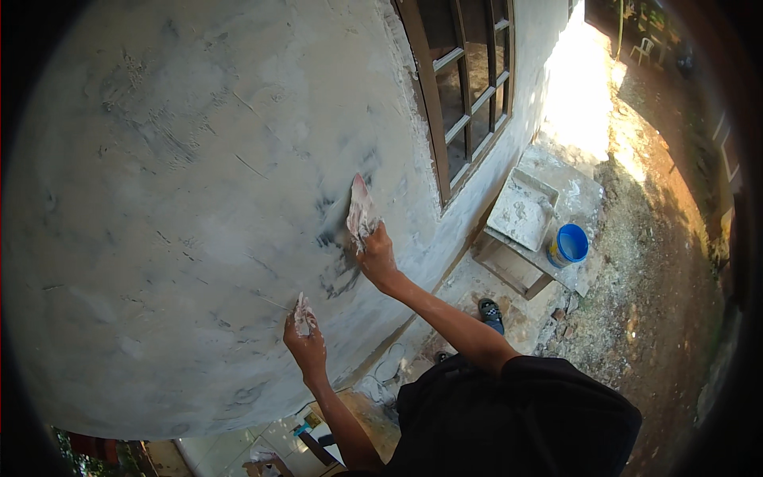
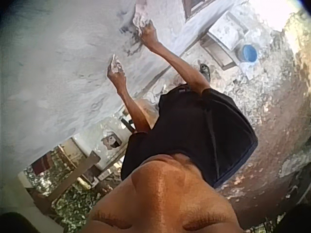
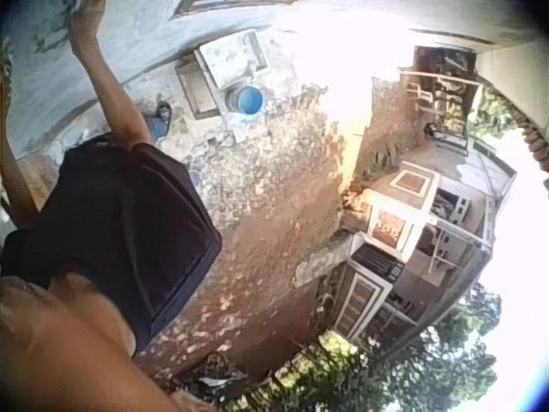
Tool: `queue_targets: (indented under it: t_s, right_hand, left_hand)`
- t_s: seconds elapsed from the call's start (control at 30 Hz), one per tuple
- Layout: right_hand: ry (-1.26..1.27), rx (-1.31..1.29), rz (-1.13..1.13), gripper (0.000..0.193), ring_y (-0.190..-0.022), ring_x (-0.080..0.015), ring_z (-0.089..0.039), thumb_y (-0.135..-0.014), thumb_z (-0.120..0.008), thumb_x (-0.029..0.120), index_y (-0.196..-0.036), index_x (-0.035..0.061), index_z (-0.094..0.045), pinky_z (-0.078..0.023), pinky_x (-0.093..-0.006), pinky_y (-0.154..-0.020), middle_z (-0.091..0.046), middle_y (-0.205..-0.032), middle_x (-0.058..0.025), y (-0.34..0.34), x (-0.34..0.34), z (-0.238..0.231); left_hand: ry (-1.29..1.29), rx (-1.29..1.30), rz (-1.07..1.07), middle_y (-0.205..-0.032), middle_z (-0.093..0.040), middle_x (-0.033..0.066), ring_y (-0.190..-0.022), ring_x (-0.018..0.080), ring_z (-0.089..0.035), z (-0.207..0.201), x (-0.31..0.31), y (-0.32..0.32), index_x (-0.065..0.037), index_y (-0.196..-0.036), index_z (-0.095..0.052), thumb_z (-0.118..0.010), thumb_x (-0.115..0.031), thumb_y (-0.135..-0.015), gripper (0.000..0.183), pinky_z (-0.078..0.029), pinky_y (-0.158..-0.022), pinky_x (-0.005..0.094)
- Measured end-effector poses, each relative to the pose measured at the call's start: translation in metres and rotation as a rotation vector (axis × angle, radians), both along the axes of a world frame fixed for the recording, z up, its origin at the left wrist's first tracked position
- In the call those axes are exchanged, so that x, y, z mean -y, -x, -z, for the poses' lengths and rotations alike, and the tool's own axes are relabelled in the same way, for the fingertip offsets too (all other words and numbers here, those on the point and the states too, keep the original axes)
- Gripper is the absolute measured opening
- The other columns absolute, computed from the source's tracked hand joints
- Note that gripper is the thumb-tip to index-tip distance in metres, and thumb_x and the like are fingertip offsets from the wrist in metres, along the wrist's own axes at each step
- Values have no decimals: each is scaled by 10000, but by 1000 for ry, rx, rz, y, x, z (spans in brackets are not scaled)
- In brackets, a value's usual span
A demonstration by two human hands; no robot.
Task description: The person applies plaster to an exterior wall using a putty knife.
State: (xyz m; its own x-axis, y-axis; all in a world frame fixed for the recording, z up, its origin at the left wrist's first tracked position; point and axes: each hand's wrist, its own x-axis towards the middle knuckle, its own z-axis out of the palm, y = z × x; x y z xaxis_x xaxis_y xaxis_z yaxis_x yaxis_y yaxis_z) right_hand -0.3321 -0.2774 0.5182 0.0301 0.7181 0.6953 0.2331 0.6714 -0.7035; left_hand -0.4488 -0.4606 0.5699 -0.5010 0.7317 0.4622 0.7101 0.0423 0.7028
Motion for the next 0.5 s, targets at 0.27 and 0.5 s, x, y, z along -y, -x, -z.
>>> queue_targets:
  t_s: [0.27,0.5]
  right_hand:
    - [-102,87,-171,366,-795,-423,-537,-660,-645,-34,-1024,-17,-604,-480,-480,-693,-563,-966,-233,-4,55,30]
    - [47,14,50,262,-795,-429,-535,-666,-630,-46,-927,-29,-620,-474,-464,-659,-549,-906,-249,-8,-6,-3]
  left_hand:
    - [-28,-486,40,-1284,-531,161,-1179,319,-487,-49,-25,-11,-40,-1220,-585,-572,-15,-838,384,-354,-1013,432]
    - [34,-716,127,-1473,-305,200,-1360,375,-278,-56,-49,-20,-97,-1342,-490,-605,-61,-812,543,-224,-1105,491]
